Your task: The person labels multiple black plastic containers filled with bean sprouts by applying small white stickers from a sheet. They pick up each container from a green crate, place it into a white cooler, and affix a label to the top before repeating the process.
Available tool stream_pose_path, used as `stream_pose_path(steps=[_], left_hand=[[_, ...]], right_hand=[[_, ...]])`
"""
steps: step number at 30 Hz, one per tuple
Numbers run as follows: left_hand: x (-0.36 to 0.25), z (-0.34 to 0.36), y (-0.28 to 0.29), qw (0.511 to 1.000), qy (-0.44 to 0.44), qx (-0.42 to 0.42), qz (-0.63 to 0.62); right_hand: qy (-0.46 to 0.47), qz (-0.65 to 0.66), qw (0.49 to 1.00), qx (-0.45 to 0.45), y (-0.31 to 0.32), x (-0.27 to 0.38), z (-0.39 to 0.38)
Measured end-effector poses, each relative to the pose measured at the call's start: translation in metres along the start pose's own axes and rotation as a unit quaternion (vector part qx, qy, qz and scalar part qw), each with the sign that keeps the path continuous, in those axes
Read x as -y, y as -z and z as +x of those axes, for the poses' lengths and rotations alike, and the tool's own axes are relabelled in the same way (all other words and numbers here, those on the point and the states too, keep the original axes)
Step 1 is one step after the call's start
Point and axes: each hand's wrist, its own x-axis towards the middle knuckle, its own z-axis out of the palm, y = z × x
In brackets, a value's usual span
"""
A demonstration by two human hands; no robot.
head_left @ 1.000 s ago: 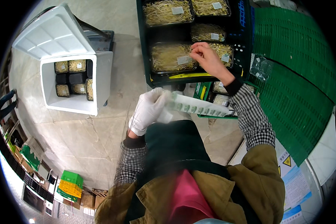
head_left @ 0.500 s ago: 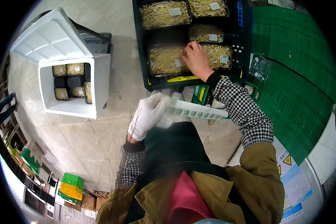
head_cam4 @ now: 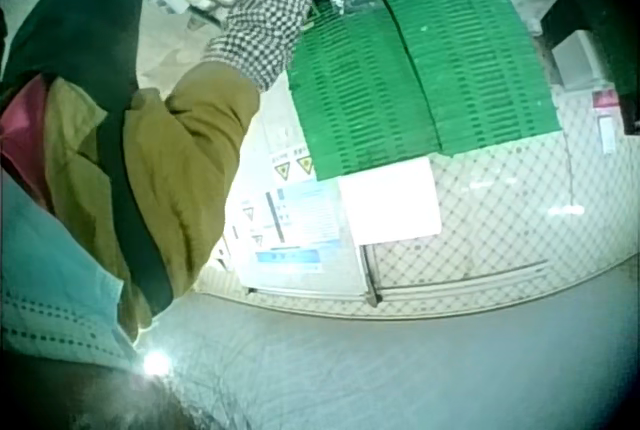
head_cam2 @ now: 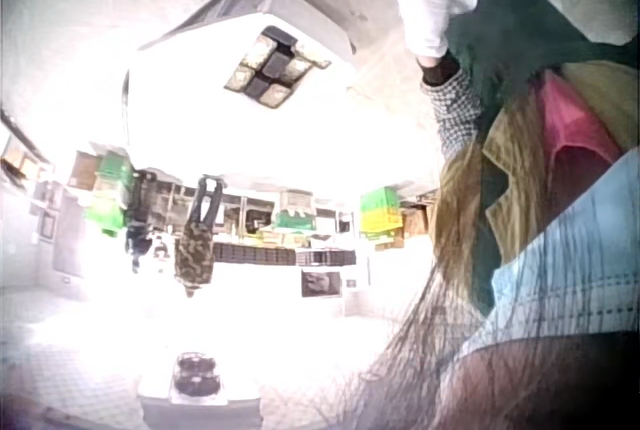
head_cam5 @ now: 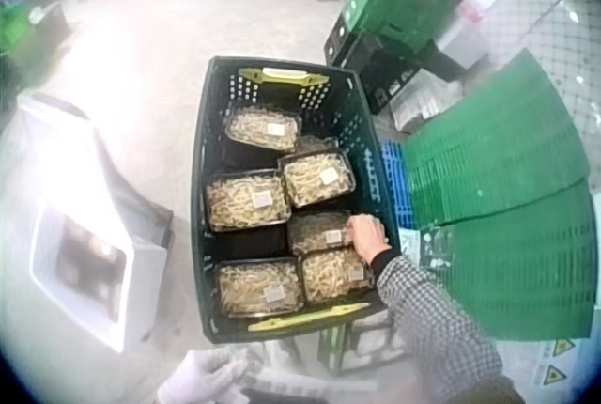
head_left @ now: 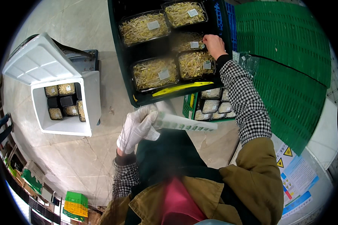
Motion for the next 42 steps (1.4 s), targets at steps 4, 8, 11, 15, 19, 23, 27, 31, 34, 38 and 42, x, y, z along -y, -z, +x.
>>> stream_pose_path(steps=[4,8,11,15,19,23,27,31,34,38,42], left_hand=[[0.004,0.009,-0.005,0.999,0.024,0.003,-0.023],[0.007,0.016,-0.009,0.997,-0.053,-0.022,0.057],[0.004,0.017,-0.013,0.999,-0.034,-0.033,0.025],[0.003,0.019,-0.017,0.998,-0.031,-0.044,0.014],[0.004,0.02,-0.015,0.998,-0.016,-0.05,0.032],[-0.001,0.019,-0.02,0.999,-0.001,-0.046,-0.014],[-0.006,0.021,-0.021,0.999,0.004,-0.032,-0.01],[0.001,0.021,-0.018,0.999,-0.014,-0.029,0.011],[0.005,0.022,-0.017,0.999,-0.02,-0.036,0.018],[0.002,0.022,-0.017,1.0,-0.004,-0.029,0.006],[0.001,0.023,-0.016,0.999,0.003,-0.036,-0.018]], right_hand=[[0.075,-0.129,0.986,0.078,-0.01,-0.006,0.016],[0.087,-0.171,0.974,0.122,-0.008,0.005,0.028],[0.091,-0.19,0.969,0.131,-0.017,0.005,0.029],[0.114,-0.204,0.96,0.154,-0.018,0.003,0.033],[0.131,-0.202,0.955,0.175,-0.006,0.001,0.041],[0.111,-0.175,0.957,0.202,0.002,0.0,0.047],[0.116,-0.198,0.954,0.195,-0.007,-0.004,0.045],[0.127,-0.195,0.955,0.183,-0.012,0.001,0.04],[0.104,-0.186,0.956,0.203,-0.014,0.006,0.039],[0.04,-0.198,0.958,0.202,-0.02,0.003,0.039],[-0.028,-0.22,0.95,0.219,-0.025,0.015,0.041]])
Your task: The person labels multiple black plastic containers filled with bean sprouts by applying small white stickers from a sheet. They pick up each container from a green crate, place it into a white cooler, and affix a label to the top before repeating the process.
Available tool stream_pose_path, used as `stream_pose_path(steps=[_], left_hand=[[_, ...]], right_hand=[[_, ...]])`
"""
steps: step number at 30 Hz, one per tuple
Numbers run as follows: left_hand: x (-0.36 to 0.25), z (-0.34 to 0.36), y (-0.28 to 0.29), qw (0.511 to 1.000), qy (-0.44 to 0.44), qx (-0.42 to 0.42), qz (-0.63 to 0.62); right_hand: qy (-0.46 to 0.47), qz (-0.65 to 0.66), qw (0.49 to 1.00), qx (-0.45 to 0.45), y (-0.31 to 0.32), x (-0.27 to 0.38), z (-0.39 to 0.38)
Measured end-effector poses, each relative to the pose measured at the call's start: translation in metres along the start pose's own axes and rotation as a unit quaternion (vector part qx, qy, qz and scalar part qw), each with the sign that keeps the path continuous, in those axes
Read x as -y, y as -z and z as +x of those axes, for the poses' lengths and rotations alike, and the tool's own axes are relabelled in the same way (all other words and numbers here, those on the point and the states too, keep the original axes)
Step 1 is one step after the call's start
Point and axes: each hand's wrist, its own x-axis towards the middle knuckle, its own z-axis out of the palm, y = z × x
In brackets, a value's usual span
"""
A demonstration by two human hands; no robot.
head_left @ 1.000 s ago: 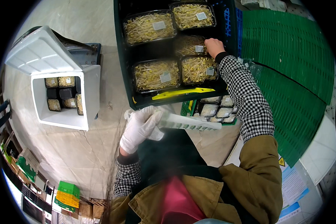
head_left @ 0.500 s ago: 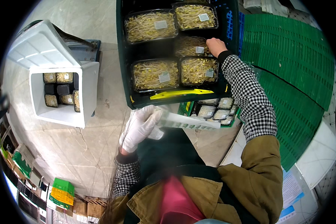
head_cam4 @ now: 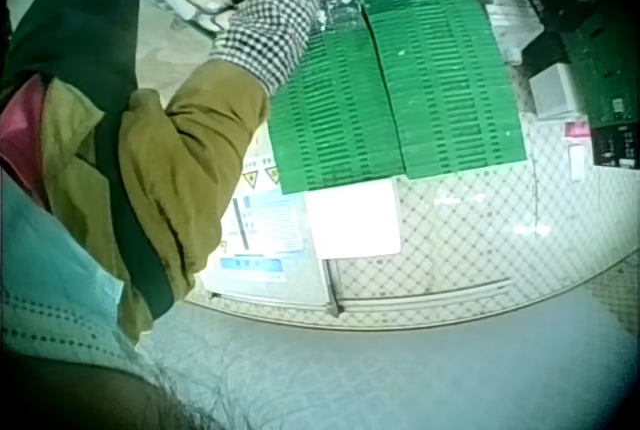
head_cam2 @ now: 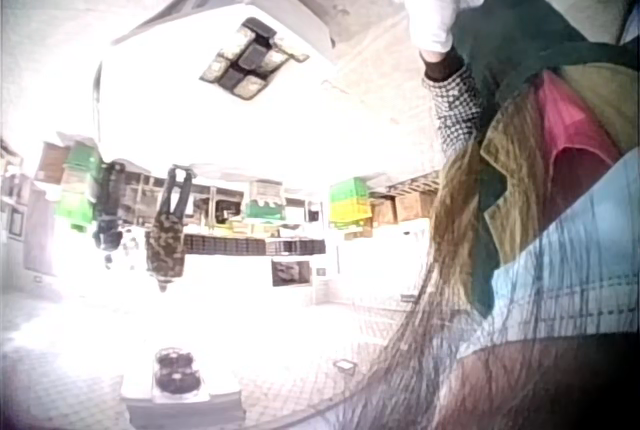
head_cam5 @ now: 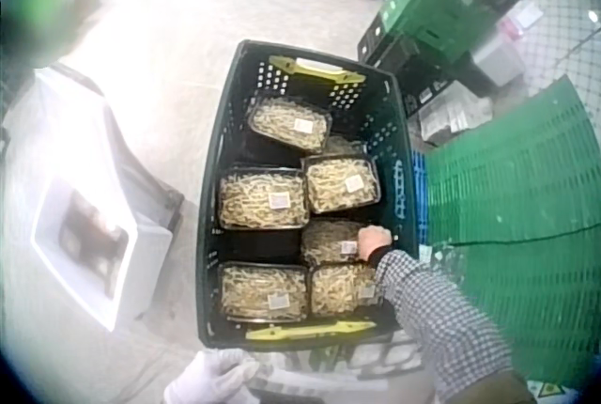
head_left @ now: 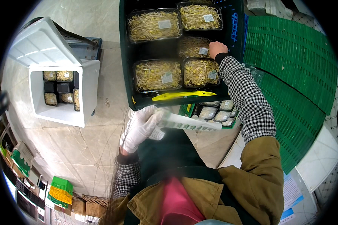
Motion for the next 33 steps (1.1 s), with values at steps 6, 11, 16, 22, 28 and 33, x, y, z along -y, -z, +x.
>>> stream_pose_path(steps=[6,11,16,22,28,33], left_hand=[[0.009,0.004,0.003,0.996,-0.041,-0.028,0.076],[0.011,0.004,0.012,0.994,-0.054,-0.03,0.092],[0.002,0.004,0.007,1.0,-0.005,-0.008,0.001],[-0.001,0.011,0.005,1.0,-0.004,0.016,0.013],[-0.008,0.019,-0.002,0.999,0.019,0.037,-0.003],[-0.01,0.034,-0.008,0.996,0.0,0.063,0.062]], right_hand=[[0.013,-0.024,0.999,0.017,-0.008,-0.002,0.0],[0.088,0.153,0.984,-0.03,0.014,-0.027,0.004],[0.093,0.286,0.954,-0.007,0.032,-0.035,-0.011],[0.151,0.236,0.957,-0.08,-0.002,-0.033,-0.047],[0.231,0.275,0.924,-0.135,-0.018,-0.029,-0.086],[0.265,0.318,0.899,-0.145,0.0,-0.036,-0.09]])
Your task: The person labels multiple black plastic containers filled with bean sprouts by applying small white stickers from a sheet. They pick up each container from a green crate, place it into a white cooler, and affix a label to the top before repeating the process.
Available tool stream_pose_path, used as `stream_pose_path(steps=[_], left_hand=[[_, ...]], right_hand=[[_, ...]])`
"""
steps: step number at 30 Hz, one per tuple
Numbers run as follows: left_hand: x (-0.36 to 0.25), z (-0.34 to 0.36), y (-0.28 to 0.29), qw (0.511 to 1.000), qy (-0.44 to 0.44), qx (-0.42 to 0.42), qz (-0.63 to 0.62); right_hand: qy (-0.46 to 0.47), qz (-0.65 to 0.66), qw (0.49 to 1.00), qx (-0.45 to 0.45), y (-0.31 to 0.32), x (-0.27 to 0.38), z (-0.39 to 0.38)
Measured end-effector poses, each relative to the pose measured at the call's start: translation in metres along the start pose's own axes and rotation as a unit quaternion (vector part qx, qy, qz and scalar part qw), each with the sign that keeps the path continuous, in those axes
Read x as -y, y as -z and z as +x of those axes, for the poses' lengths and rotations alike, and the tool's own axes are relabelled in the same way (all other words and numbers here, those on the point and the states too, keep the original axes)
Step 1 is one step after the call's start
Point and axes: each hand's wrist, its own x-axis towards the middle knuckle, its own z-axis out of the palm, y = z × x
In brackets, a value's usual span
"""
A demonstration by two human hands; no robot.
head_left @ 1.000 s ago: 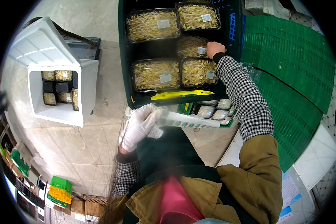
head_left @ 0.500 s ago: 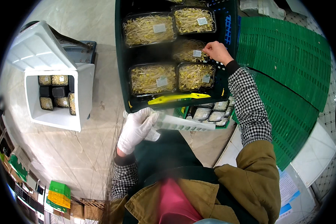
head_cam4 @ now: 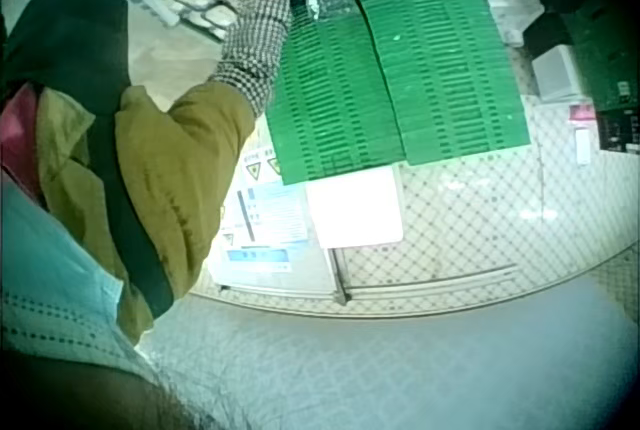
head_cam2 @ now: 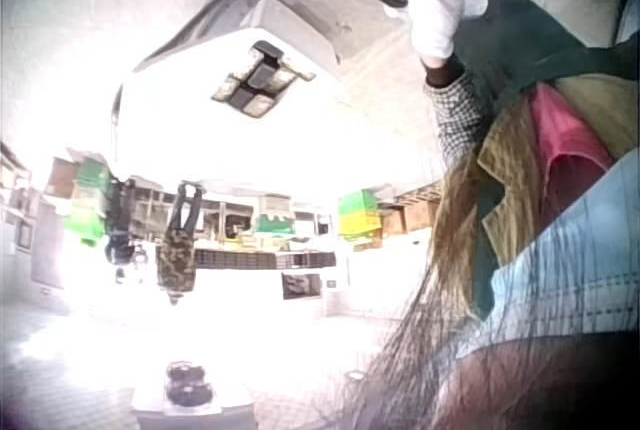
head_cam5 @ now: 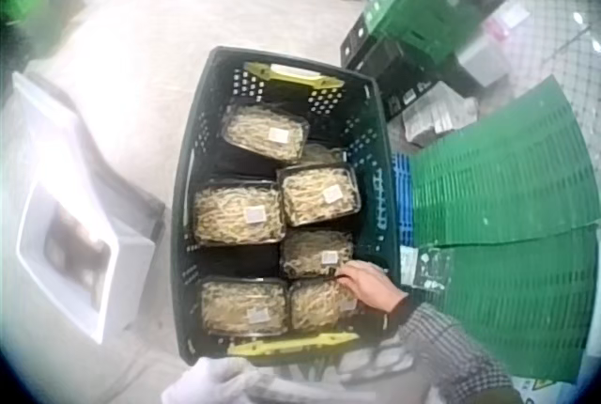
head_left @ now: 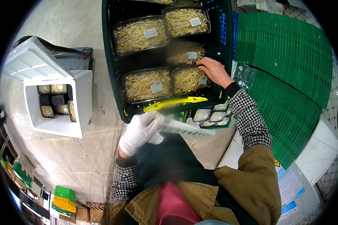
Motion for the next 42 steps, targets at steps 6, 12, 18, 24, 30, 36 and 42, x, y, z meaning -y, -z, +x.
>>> stream_pose_path(steps=[6,12,18,24,30,36,42], left_hand=[[-0.014,0.008,-0.003,0.996,-0.039,0.04,0.074],[-0.008,-0.004,0.001,0.994,-0.051,0.043,0.087],[-0.003,-0.007,0.0,0.998,-0.059,0.014,-0.022],[0.025,0.015,0.004,0.974,-0.123,-0.125,0.146],[0.006,-0.005,0.006,0.999,0.006,-0.05,-0.018],[-0.012,-0.025,0.001,0.987,0.02,-0.002,-0.16],[-0.006,-0.025,0.006,0.997,-0.03,-0.007,-0.068]], right_hand=[[0.084,-0.037,0.995,-0.04,0.043,0.029,0.02],[0.081,0.06,0.993,0.06,0.056,0.053,0.041],[0.169,0.071,0.982,0.045,0.016,0.077,0.053],[0.133,0.231,0.963,-0.046,-0.03,0.105,0.055],[-0.351,-0.077,0.932,0.056,-0.054,-0.038,0.007],[-0.489,0.116,0.864,0.011,-0.079,-0.044,0.019],[-0.561,0.291,0.757,-0.169,-0.093,-0.022,0.029]])
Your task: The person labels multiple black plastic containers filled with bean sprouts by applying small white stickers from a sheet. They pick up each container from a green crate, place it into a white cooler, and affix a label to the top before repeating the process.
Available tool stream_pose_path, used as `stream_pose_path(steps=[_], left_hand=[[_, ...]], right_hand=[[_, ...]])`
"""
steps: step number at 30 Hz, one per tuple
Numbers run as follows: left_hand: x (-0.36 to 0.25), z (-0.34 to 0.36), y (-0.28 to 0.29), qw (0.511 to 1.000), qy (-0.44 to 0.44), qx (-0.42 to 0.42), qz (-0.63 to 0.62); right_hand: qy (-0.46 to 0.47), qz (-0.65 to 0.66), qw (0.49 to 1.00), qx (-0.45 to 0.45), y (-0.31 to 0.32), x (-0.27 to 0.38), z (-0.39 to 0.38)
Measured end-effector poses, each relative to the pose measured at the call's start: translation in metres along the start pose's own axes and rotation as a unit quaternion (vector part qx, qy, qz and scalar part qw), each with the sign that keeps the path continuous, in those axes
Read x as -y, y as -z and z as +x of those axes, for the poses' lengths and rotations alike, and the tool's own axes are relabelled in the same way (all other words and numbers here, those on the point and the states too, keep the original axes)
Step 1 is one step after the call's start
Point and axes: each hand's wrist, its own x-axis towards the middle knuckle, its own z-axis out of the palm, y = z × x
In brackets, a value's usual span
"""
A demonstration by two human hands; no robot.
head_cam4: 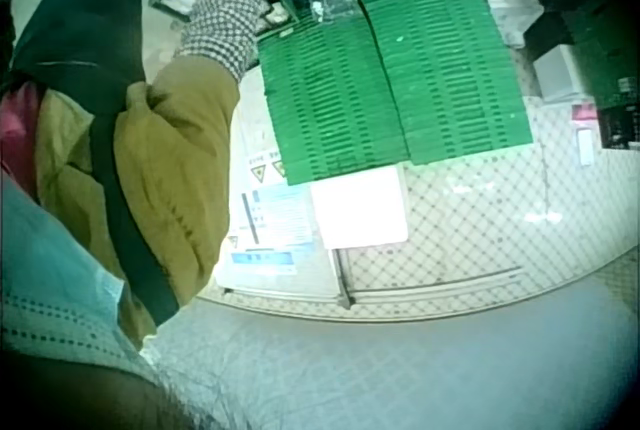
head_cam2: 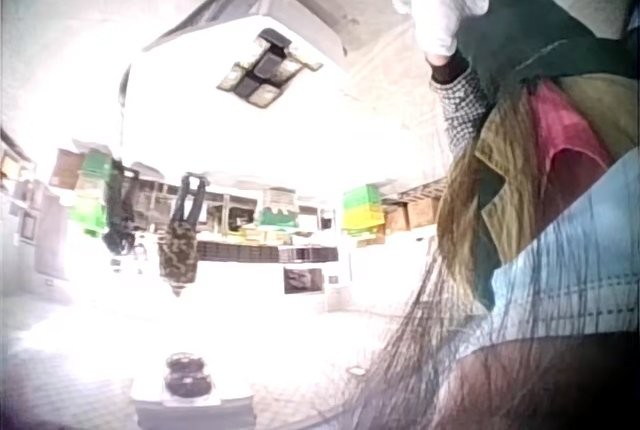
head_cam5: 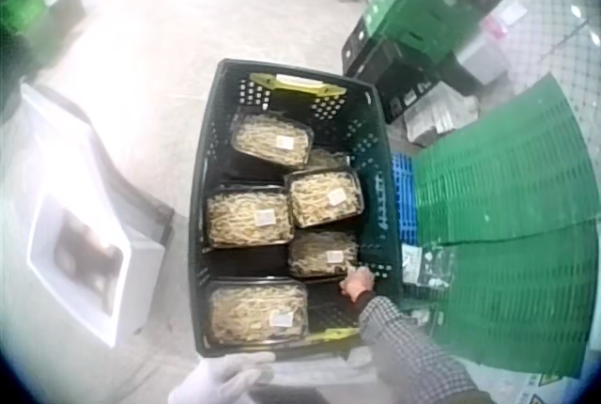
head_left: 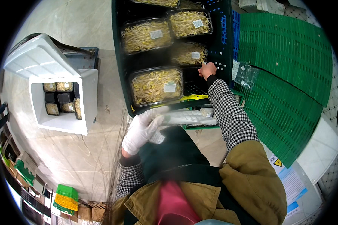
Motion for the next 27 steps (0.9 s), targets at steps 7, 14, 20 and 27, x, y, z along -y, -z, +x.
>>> stream_pose_path(steps=[7,14,20,27], left_hand=[[0.0,-0.006,0.002,0.998,-0.051,-0.015,0.019],[0.01,-0.005,0.006,0.997,-0.052,-0.003,0.061],[0.01,-0.006,0.002,0.997,-0.031,-0.011,0.071],[0.021,-0.003,0.002,0.996,-0.027,-0.011,0.086]], right_hand=[[0.239,-0.136,0.961,-0.027,0.013,-0.009,-0.002],[0.581,-0.548,0.601,0.01,0.054,0.077,0.023],[0.604,-0.668,0.421,0.106,0.026,0.111,0.029],[0.63,-0.65,0.389,0.167,0.007,0.116,0.03]])
